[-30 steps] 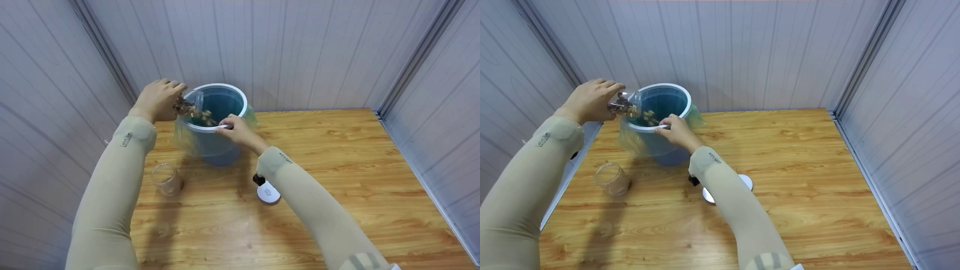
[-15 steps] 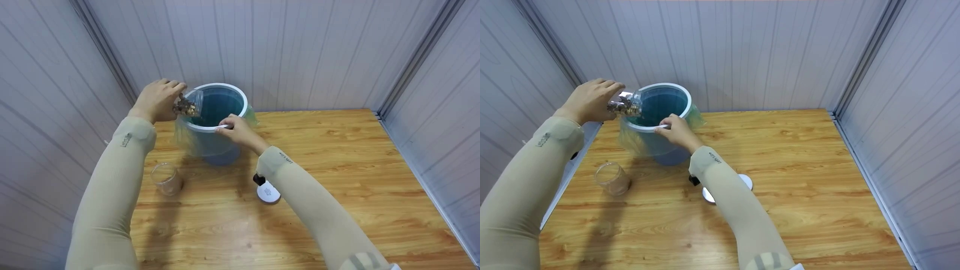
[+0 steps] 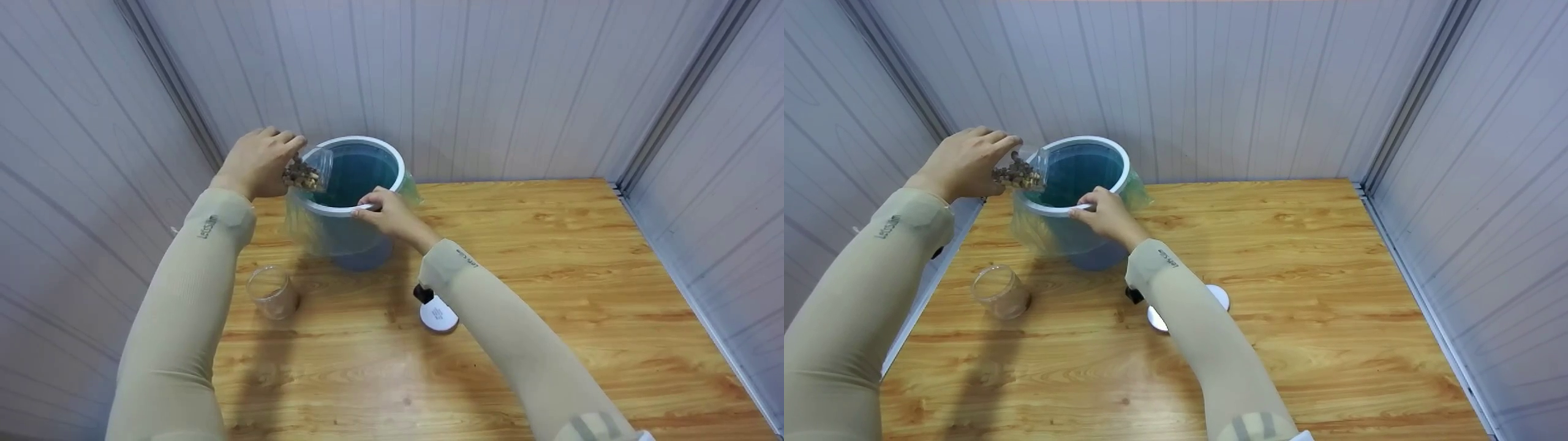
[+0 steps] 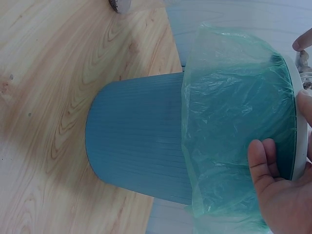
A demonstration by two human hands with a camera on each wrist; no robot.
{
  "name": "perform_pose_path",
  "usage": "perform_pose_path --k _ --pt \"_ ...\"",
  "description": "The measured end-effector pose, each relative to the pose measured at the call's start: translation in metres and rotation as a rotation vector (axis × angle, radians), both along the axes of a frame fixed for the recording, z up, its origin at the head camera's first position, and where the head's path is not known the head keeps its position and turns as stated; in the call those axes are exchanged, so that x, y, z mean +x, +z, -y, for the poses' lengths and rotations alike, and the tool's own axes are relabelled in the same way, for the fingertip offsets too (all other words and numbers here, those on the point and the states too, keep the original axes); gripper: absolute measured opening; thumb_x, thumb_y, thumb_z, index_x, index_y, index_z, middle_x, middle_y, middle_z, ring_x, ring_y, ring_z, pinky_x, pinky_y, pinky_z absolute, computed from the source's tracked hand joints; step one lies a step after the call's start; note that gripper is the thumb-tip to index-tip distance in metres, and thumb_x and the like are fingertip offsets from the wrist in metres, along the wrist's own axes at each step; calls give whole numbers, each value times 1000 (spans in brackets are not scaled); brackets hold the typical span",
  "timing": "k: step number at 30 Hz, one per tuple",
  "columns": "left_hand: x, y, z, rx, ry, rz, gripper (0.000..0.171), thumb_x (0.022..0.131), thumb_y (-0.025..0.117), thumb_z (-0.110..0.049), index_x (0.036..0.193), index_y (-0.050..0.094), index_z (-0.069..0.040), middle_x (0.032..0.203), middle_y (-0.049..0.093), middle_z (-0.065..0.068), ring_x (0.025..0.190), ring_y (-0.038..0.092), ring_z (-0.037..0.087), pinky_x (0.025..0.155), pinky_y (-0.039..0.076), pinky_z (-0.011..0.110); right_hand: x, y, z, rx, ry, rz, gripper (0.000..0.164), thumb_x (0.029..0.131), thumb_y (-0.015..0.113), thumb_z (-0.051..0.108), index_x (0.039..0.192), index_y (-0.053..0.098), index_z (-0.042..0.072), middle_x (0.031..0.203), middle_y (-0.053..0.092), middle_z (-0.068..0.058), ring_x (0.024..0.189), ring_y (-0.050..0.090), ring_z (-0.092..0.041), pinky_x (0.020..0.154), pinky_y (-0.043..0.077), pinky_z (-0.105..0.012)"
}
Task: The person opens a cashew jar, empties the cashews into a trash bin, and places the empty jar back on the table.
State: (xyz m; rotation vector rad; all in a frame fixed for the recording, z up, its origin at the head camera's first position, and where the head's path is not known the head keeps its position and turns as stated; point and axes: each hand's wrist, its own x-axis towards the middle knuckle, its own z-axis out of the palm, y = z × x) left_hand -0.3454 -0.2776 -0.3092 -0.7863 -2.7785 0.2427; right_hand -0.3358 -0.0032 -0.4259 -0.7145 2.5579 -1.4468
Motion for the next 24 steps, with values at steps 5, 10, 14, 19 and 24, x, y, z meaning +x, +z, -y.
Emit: perform_pose_path --k 5,10,14,19,24 --pt "0 1 -2 -38 3 12 79 77 88 -7 149 55 -2 141 67 25 130 61 49 117 48 63 0 -1 -1 0 3 -8 26 106 72 24 118 79 2 115 63 -12 110 62 -23 99 60 -36" --pt "1 2 -3 -68 2 10 76 78 87 -7 146 55 -2 139 67 24 129 61 48 117 48 64 -1 -1 -1 8 7 -21 27 107 72 25 119 79 2 115 63 -12 109 61 -22 96 59 -35" --pt "2 4 -3 -76 -5 4 75 78 87 -7 146 55 -3 139 67 25 129 61 48 117 48 63 -1 -1 -1 14 7 -26 28 107 72 26 119 79 2 115 64 -12 109 61 -22 97 58 -35" --pt "2 5 -3 -98 -15 -7 75 78 88 -9 146 55 -3 138 67 25 129 61 48 117 49 63 0 -1 0 22 12 -32 28 107 72 26 119 78 2 116 64 -13 109 62 -23 97 58 -36" --pt "1 6 -3 -93 -28 -18 77 77 89 -8 146 56 -2 138 68 25 128 62 49 117 48 63 -1 -2 2 18 5 -30 27 107 72 26 119 79 2 115 64 -12 108 61 -22 95 58 -35"
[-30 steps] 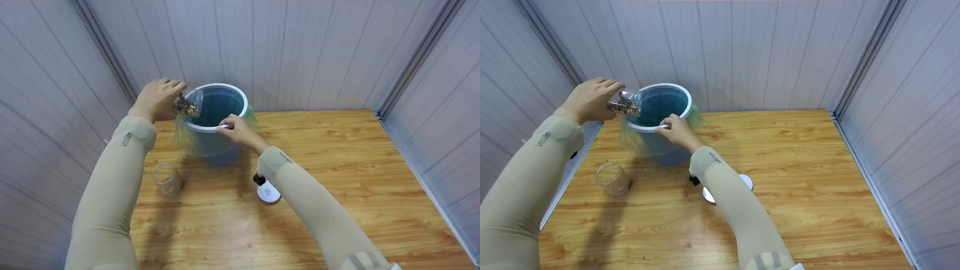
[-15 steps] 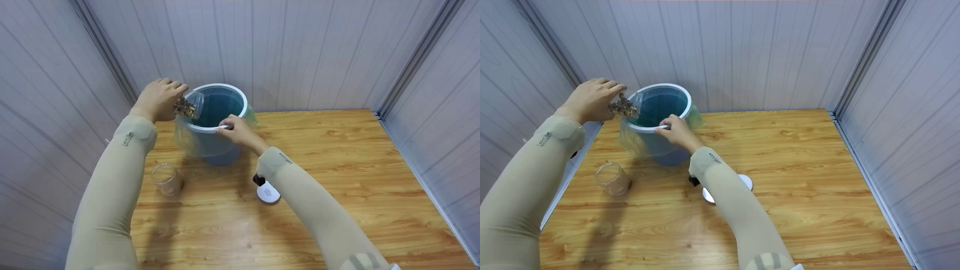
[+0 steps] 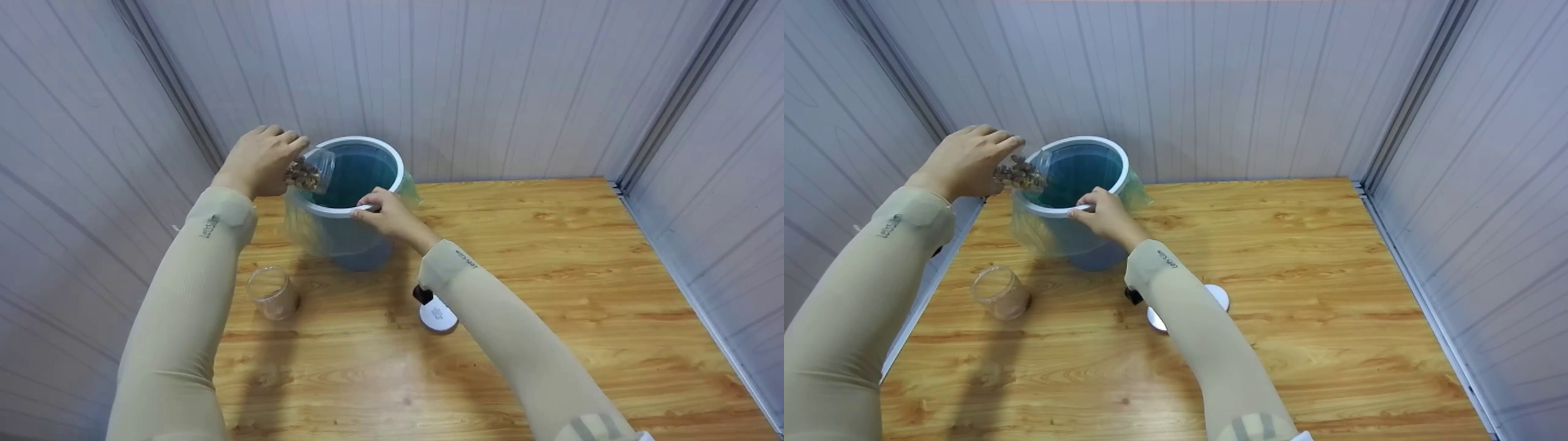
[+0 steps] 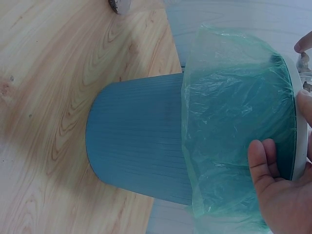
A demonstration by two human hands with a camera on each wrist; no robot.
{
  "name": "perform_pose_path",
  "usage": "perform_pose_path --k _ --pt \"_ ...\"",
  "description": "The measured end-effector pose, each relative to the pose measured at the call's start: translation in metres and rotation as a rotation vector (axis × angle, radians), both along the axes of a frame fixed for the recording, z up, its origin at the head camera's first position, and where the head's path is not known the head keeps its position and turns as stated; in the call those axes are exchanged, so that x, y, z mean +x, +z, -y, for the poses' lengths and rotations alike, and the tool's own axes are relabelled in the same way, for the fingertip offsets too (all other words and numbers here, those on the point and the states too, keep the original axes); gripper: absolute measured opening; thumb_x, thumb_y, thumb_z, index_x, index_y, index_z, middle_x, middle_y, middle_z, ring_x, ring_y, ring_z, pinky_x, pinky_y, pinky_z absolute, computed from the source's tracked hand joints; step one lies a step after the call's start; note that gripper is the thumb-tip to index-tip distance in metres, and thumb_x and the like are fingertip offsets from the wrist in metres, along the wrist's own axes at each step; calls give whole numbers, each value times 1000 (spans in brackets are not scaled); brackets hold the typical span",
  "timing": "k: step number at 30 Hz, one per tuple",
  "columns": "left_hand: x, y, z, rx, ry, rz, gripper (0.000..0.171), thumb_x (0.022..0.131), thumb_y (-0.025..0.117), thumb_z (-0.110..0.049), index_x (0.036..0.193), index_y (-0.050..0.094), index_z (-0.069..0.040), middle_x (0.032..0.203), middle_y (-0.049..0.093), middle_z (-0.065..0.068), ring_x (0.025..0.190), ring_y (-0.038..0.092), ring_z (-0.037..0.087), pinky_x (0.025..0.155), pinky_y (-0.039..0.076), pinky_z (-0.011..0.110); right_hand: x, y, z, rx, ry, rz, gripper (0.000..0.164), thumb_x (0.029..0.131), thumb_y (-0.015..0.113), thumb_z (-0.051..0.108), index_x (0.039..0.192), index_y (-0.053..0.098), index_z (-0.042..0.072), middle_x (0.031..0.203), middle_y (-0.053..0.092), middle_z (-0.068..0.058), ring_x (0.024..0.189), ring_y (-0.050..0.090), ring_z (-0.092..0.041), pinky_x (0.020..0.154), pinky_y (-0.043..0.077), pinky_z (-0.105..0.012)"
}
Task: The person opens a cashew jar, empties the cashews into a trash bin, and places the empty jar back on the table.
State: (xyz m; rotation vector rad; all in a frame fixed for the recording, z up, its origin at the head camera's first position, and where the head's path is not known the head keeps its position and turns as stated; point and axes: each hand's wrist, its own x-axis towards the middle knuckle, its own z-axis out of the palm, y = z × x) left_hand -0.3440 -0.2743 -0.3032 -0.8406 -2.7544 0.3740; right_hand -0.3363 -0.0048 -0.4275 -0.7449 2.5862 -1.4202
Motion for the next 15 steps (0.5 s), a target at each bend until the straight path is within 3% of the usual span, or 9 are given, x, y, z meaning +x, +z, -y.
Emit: perform_pose_path --k 15 --pt "-1 1 0 -34 -12 -20 75 78 84 -4 148 55 -2 139 67 26 129 62 49 117 49 62 -1 -1 1 -10 1 -6 27 106 73 23 118 79 0 114 64 -14 108 60 -22 93 57 -33"
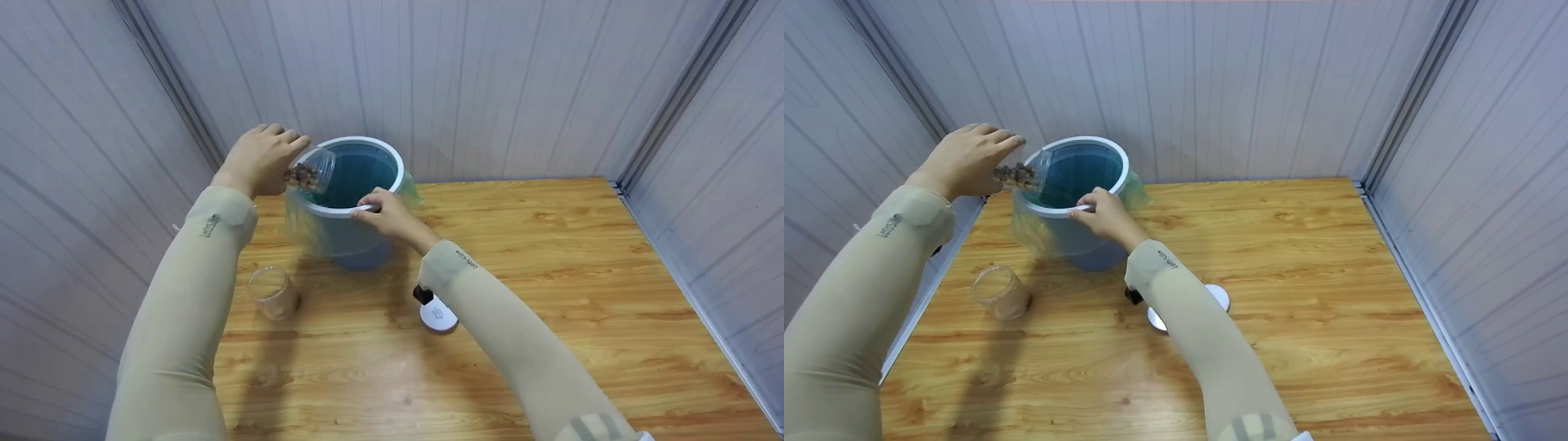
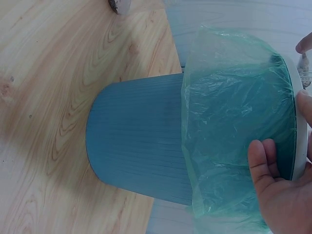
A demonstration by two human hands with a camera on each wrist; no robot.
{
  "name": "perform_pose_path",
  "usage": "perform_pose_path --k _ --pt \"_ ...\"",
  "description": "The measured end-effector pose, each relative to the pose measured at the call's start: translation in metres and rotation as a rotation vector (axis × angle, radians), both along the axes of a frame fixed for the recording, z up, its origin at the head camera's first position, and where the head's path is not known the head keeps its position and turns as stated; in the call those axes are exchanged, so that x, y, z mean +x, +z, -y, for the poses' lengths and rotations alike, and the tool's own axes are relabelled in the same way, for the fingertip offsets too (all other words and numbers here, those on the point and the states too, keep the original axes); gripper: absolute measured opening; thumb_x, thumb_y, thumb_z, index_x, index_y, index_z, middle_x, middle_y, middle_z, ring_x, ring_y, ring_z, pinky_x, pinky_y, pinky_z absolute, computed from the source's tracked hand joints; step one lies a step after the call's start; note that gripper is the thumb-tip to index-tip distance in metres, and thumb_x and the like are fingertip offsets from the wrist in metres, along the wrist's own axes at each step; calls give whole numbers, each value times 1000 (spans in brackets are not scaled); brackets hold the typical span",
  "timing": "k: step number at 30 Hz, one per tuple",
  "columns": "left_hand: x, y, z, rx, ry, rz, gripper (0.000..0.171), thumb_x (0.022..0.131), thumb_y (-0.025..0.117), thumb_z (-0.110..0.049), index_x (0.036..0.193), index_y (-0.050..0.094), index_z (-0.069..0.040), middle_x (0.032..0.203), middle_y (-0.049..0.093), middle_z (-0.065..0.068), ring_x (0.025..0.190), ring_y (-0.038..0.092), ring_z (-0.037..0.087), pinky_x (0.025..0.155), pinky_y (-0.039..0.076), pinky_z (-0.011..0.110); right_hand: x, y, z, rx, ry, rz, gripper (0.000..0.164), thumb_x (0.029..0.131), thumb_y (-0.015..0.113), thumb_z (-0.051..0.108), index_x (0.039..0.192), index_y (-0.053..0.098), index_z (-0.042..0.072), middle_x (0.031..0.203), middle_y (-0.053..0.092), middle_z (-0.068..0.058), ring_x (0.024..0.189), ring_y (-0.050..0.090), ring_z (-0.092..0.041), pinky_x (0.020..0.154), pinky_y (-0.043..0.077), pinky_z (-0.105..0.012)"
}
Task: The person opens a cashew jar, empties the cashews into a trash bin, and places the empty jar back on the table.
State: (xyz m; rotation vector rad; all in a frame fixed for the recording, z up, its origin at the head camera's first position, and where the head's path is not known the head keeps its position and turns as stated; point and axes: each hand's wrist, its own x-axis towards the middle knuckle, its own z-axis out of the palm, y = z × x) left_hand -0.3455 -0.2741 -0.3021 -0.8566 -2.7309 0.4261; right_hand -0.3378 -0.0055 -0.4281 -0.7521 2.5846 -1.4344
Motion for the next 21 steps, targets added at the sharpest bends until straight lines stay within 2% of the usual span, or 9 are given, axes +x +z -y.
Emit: perform_pose_path --k 8,21 --pt "0 -2 0 38 -11 -6 68 82 81 -6 146 56 -2 138 68 26 130 62 50 118 48 64 1 1 -1 6 -1 8 29 106 73 26 119 79 1 116 63 -13 109 59 -22 94 57 -35" --pt "-3 0 -1 26 -3 -1 74 80 81 -4 149 55 -2 141 67 27 131 61 49 119 47 63 1 1 -1 1 -7 24 29 106 72 26 121 78 1 119 64 -13 112 61 -23 99 59 -37"
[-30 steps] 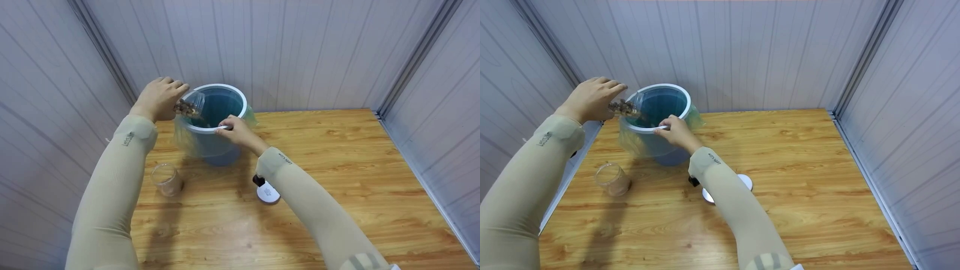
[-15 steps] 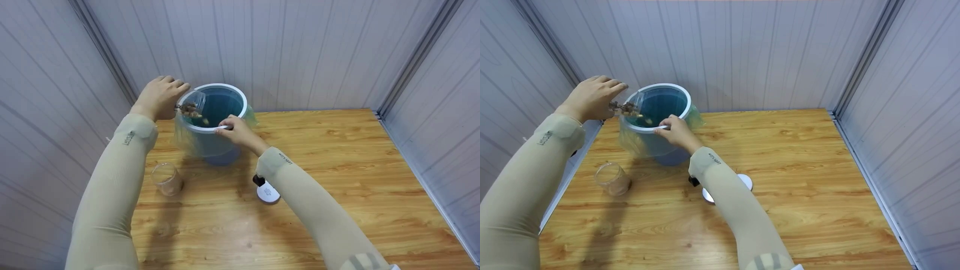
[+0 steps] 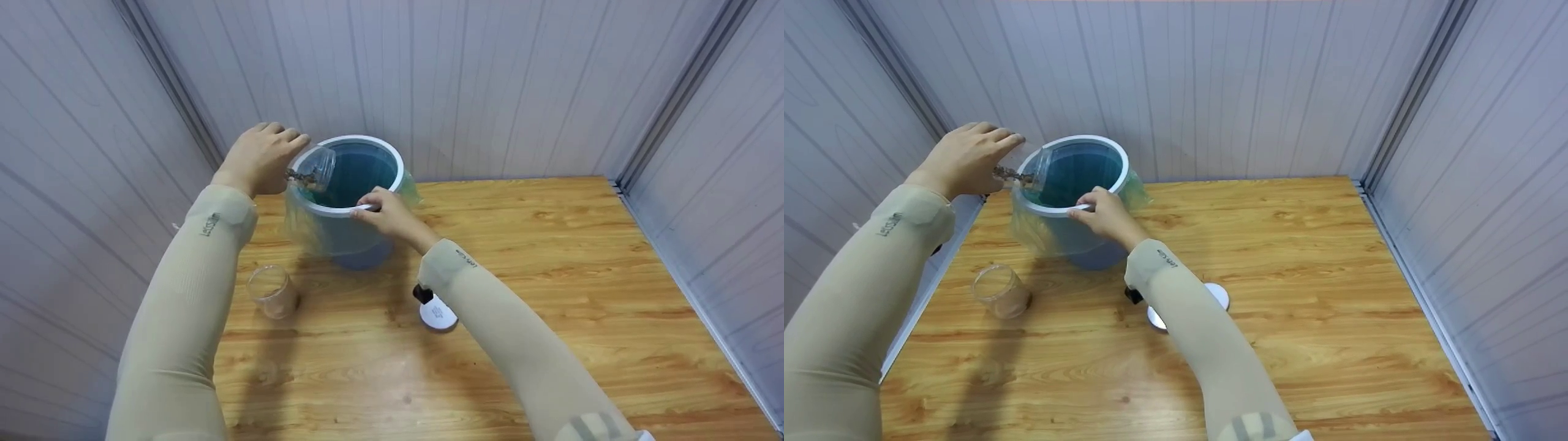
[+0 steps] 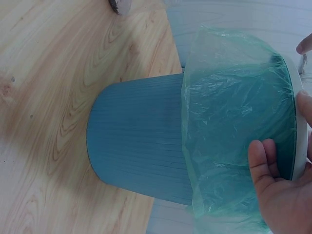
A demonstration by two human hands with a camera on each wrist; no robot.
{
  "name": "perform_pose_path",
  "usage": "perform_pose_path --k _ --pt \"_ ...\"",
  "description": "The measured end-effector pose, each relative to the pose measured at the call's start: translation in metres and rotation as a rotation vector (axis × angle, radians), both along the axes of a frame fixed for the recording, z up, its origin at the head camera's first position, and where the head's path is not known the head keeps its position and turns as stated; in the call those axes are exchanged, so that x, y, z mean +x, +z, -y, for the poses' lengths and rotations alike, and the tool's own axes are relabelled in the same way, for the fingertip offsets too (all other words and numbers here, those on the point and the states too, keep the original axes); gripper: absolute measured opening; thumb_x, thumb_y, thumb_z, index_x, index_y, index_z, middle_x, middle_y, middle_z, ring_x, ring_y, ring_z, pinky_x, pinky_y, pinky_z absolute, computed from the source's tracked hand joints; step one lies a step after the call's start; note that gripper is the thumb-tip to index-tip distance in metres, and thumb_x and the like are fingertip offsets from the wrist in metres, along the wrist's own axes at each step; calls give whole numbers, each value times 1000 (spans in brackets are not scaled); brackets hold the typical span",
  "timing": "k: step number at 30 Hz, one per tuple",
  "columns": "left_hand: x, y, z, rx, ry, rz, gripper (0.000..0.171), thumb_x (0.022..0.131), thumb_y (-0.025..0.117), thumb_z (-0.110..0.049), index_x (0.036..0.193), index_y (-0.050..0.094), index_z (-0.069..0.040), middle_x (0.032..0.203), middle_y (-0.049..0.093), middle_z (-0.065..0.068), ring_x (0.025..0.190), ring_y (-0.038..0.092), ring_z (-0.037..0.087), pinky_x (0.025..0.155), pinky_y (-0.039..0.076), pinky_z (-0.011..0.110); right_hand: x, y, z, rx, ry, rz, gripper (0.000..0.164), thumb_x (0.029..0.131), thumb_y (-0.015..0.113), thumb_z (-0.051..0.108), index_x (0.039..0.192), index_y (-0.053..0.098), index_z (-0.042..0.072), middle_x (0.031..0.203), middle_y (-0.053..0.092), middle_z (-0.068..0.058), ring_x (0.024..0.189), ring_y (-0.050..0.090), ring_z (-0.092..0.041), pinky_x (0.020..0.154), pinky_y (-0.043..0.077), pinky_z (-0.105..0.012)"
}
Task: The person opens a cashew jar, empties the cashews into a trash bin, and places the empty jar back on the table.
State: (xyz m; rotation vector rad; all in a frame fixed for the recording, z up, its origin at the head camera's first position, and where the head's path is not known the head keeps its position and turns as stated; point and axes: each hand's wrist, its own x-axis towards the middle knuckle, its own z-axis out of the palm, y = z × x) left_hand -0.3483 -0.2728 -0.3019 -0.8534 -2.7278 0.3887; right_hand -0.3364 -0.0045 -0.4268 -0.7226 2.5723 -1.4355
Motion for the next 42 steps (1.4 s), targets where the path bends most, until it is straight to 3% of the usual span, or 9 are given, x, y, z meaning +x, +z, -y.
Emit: perform_pose_path --k 9,18,31,42 --pt "2 4 -7 -43 19 7 74 83 84 -5 151 54 -3 144 65 26 133 60 49 123 43 62 0 1 2 -7 3 -14 27 106 73 23 119 79 0 116 64 -14 110 60 -23 96 57 -35" --pt "-1 6 -9 -128 -30 -17 73 83 85 -3 149 53 -2 143 65 26 133 60 49 123 44 61 0 0 4 7 1 -25 29 106 72 25 120 79 1 116 65 -14 109 60 -23 96 57 -35" --pt "1 6 -11 -230 -29 -23 75 83 86 -2 150 53 -3 145 63 25 136 58 48 125 41 60 0 -1 4 0 2 -7 29 106 73 25 120 79 1 116 64 -13 110 60 -23 97 58 -36" --pt "2 -1 -6 -21 -21 -25 70 85 87 -11 147 56 -4 141 67 25 132 61 49 123 43 62 1 0 1 -12 7 3 27 107 71 24 119 79 2 115 62 -12 108 59 -23 95 58 -35"
